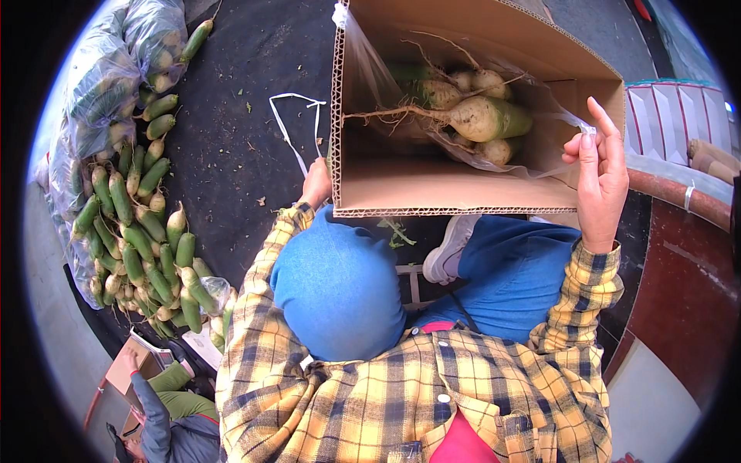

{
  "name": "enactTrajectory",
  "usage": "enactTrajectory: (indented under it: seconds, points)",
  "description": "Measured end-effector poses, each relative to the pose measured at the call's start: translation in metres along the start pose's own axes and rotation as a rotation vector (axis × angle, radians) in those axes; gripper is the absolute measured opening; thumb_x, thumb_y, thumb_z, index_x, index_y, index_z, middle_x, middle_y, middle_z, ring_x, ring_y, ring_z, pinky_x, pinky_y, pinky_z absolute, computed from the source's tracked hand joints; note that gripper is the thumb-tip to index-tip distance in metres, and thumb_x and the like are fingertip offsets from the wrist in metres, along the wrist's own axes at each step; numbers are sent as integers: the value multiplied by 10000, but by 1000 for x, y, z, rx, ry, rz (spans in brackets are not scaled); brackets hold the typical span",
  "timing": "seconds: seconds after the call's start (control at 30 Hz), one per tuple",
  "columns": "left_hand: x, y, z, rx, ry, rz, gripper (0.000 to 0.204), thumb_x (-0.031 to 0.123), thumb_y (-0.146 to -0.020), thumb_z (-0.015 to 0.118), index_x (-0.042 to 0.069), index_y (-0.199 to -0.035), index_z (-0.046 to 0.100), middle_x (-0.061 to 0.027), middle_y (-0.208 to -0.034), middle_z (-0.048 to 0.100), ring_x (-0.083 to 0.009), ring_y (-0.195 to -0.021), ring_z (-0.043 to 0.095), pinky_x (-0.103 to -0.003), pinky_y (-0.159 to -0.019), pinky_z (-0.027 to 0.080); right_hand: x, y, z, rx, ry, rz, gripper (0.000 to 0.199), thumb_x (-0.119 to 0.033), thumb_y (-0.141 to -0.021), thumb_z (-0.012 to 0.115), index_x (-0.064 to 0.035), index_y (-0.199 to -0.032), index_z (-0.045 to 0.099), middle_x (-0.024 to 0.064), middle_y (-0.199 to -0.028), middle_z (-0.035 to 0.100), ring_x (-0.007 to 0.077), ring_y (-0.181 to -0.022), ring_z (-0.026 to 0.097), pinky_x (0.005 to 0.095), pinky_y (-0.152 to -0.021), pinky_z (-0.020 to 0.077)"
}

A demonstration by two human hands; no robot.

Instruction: The recorder is packing radishes into cardboard boxes and weighing them on a scale.

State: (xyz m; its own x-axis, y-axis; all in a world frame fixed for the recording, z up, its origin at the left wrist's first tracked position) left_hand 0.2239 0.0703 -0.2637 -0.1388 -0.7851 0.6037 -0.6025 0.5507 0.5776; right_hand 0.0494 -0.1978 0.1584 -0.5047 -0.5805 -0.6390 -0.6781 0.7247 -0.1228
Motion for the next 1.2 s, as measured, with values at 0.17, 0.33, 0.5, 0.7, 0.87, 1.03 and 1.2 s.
enactTrajectory:
  seconds: [0.17,0.33,0.5,0.7,0.87,1.03,1.2]
  points:
    - [-53,-20,10,46,78,-21,390,255,-781,634,-28,-1016,504,-242,-1027,591,-369,-1002,570,-410,-841,460,3,-1,2,3,-109,-28,348,-97,-962,444,-47,-1305,466,3,-801,542,55,-716,508,192,-684,446]
    - [-55,25,-12,-75,936,-165,375,225,-797,610,-7,-1069,500,-168,-1003,596,-282,-908,584,-357,-771,477,24,-6,-8,-18,-306,-13,342,-86,-943,467,-9,-1276,469,42,-844,590,64,-701,548,183,-663,457]
    - [-34,119,-102,64,1375,-77,371,195,-812,586,14,-1123,496,-94,-979,601,-194,-815,598,-303,-702,494,46,-4,-14,-88,-568,-1,371,-132,-951,471,-15,-1303,453,56,-912,616,61,-726,551,200,-730,463]
    - [162,262,-257,553,354,492,525,157,-797,582,-22,-1263,419,-128,-1108,556,-211,-921,584,-315,-795,478,65,-4,-8,-85,-823,22,309,-146,-944,488,13,-1208,509,59,-900,630,67,-726,579,185,-697,471]
    - [361,275,-216,547,-722,703,525,105,-675,615,6,-1178,505,-147,-1051,557,-306,-969,570,-387,-800,474,89,-3,-4,-19,-792,12,253,-121,-938,475,5,-1147,541,60,-866,634,86,-716,597,204,-680,487]
    - [398,173,-168,230,-1590,480,436,130,-620,669,20,-1032,576,-128,-983,596,-270,-851,628,-354,-705,519,69,-14,19,-54,-880,-9,238,-110,-934,470,4,-1129,546,68,-864,637,96,-712,606,215,-683,495]
    - [449,135,-83,306,-1646,1151,285,160,-671,701,59,-915,596,-65,-847,599,-227,-749,644,-324,-614,519,73,-15,18,-46,-833,30,245,-118,-928,469,9,-1123,547,76,-870,643,99,-709,613,223,-685,502]
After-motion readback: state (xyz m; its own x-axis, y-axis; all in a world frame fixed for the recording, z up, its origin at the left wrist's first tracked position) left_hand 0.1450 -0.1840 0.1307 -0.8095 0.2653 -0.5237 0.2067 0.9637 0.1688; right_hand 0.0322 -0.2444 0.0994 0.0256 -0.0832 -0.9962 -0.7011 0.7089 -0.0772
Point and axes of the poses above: each hand's wrist, its own y-axis away from the middle knuckle, its own z-axis out of the palm, x = y × z, the point moved 8 cm from there along -y, towards the middle knuckle
